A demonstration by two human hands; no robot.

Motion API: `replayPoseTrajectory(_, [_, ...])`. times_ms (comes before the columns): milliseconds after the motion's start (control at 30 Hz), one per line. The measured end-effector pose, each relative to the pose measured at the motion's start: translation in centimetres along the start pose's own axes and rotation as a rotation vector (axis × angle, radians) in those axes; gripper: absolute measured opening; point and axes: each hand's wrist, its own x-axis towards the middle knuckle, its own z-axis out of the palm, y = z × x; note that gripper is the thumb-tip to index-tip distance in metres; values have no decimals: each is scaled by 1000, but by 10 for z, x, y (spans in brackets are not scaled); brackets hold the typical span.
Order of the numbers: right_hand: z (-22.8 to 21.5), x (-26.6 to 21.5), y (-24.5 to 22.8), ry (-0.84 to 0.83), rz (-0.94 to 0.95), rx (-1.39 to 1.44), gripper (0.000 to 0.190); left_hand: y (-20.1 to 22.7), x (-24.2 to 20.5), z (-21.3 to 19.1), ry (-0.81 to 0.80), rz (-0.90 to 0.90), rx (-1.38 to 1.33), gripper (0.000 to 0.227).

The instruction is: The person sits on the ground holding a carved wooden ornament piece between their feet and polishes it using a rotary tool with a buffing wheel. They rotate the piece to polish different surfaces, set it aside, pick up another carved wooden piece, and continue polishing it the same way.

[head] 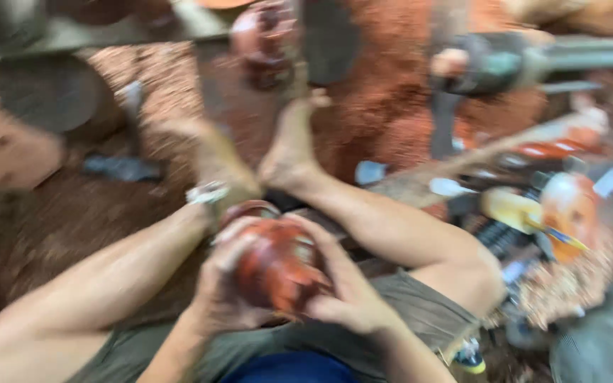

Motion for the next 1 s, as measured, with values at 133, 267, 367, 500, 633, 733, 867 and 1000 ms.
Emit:
replayPoseTrajectory(133, [-3,32,23,225,12,-214,89,-35,21,1,-31,-19,32,112])
replayPoseTrajectory(267, [-15,91,43,366,-60,-119,81,-60,55,1,-38,-190,72,116])
replayPoseTrajectory(367, [-30,132,63,369,-166,-15,76,-107,56,1,39,-125,90,114])
replayPoseTrajectory(500, [-44,160,66,399,-176,-341,70,-150,68,-5,107,-177,200,115])
replayPoseTrajectory(633, [-77,83,20,310,22,-113,75,-204,54,-10,122,-156,-48,107])
replayPoseTrajectory(733, [-146,-12,-13,328,-220,-211,58,-208,61,-18,79,-76,446,115])
replayPoseTrajectory(867, [-270,-111,-25,1530,-711,-261,15,-225,64,-26,57,-212,861,116])
replayPoseTrajectory(1000, [-437,-158,63,1629,-324,75,29,-261,67,-34,21,-47,1141,121])
